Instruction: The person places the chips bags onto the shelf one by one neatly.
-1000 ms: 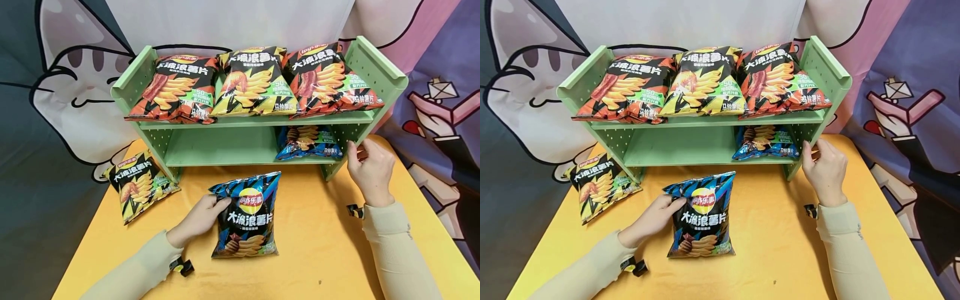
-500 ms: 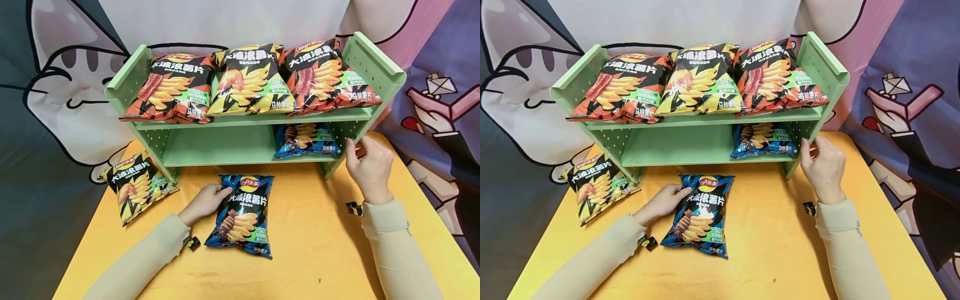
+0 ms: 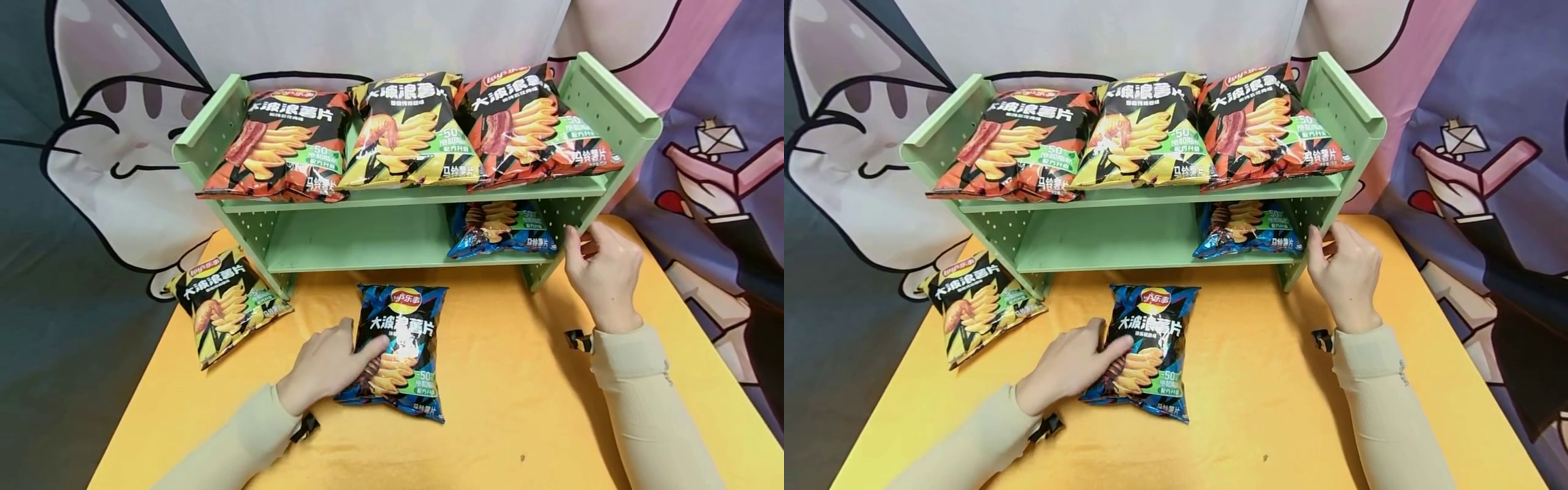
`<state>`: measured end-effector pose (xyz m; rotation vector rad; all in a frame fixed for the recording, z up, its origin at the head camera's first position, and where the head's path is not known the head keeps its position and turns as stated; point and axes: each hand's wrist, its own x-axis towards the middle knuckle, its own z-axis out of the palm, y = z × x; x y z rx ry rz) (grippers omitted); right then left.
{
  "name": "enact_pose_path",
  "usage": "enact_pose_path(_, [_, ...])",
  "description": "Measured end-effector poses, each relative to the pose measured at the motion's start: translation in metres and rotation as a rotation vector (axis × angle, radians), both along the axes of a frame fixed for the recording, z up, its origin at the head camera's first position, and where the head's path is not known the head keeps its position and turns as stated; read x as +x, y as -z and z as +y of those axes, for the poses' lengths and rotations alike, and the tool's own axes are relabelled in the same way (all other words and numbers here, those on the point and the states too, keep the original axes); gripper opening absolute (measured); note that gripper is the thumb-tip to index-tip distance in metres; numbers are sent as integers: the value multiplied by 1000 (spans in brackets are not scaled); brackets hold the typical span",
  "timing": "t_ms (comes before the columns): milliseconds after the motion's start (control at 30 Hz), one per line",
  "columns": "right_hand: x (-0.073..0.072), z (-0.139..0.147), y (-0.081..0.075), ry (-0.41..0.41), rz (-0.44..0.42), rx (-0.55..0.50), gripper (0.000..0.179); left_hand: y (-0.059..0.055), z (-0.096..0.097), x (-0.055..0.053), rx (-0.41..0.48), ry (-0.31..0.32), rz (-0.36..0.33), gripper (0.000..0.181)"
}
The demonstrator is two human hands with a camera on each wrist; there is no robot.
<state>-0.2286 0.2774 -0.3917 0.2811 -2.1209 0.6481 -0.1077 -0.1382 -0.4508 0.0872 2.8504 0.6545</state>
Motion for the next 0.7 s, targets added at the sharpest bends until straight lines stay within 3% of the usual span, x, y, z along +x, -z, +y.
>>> enact_pose_path(200, [0,1,0,3,4,4,23,3,14,19,-53,6,63,123])
enact_pose_path(333, [1,0,1,-2,2,3,24,10,21,20,-79,1,116,112])
enact_pose_path(533, [1,0,1,-6,9,11,24,15,23,19,-53,42,173,104])
enact_pose_path(700, [0,0,0,-5,5,6,25,15,23,20,-16,72,175,105])
